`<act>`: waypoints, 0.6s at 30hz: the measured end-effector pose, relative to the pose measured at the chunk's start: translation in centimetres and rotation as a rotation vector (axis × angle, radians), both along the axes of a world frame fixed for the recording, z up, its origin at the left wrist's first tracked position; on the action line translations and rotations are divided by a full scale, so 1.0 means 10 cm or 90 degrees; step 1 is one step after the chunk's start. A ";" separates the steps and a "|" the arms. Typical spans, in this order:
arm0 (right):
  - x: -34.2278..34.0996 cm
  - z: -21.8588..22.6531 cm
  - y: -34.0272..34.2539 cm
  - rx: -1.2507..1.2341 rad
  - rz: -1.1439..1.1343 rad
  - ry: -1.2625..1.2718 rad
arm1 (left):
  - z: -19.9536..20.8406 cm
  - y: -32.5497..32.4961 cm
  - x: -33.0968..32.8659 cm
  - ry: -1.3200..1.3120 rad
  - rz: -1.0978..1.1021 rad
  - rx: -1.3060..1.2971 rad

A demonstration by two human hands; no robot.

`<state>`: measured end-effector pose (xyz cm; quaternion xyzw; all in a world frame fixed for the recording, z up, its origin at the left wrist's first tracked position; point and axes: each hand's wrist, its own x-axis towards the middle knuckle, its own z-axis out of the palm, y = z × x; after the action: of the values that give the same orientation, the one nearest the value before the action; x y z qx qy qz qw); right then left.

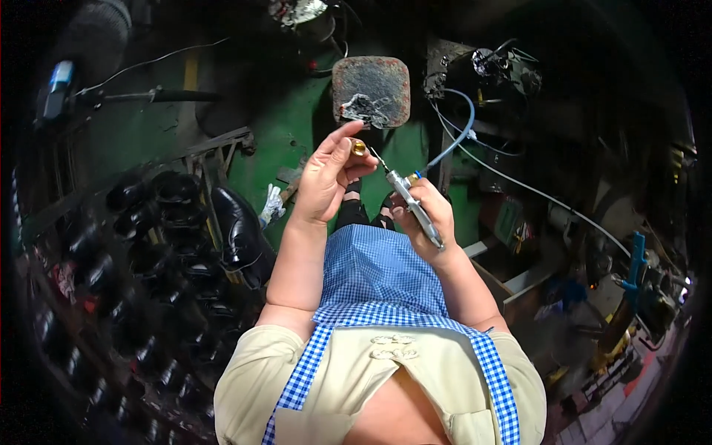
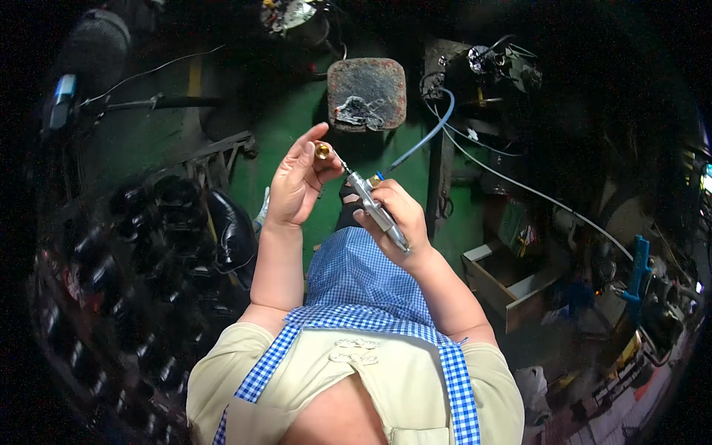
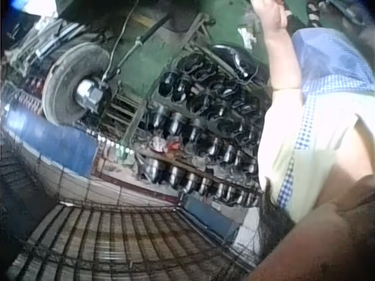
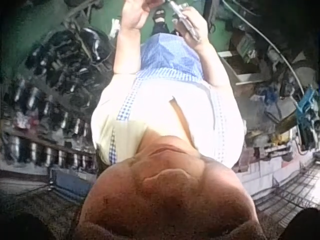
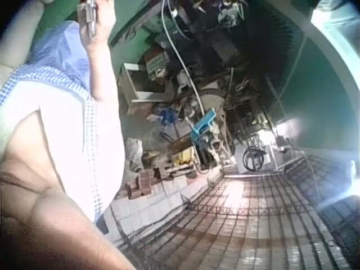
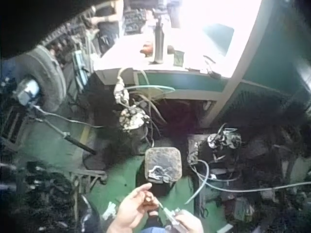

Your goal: Assembling and finishing shoes using a spray gun and various hand tools.

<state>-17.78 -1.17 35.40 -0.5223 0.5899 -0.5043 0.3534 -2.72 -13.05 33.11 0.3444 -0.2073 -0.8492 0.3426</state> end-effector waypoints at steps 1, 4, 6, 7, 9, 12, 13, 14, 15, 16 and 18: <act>0.02 0.07 0.02 -0.008 0.004 0.000 | 0.10 0.04 0.03 0.009 -0.006 -0.007; 0.08 0.29 0.08 -0.004 0.031 -0.012 | 0.23 0.19 0.14 0.035 -0.004 -0.008; 0.10 0.34 0.17 -0.007 0.039 -0.018 | 0.29 0.28 0.19 0.054 0.003 -0.001; 0.10 0.36 0.20 -0.005 0.043 -0.022 | 0.32 0.31 0.20 0.029 0.011 -0.012; 0.09 0.43 0.27 -0.011 0.055 -0.038 | 0.37 0.37 0.21 0.002 0.019 -0.027; 0.10 0.51 0.35 -0.010 0.072 -0.049 | 0.41 0.44 0.22 -0.027 0.019 -0.043; 0.10 0.53 0.38 -0.006 0.079 -0.045 | 0.44 0.47 0.22 -0.038 -0.001 -0.058; 0.10 0.53 0.42 -0.006 0.077 -0.046 | 0.46 0.51 0.22 -0.050 -0.021 -0.073; 0.09 0.52 0.45 0.007 0.082 -0.050 | 0.48 0.54 0.21 -0.050 -0.024 -0.075; 0.08 0.52 0.47 0.020 0.086 -0.053 | 0.52 0.57 0.20 -0.059 -0.027 -0.083; 0.07 0.55 0.51 -0.002 0.078 -0.038 | 0.59 0.62 0.17 -0.069 -0.033 -0.094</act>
<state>-17.05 3.89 40.86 -0.5425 0.5453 -0.4980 0.4005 -1.00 -6.81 39.01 0.3579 -0.2962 -0.8203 0.3335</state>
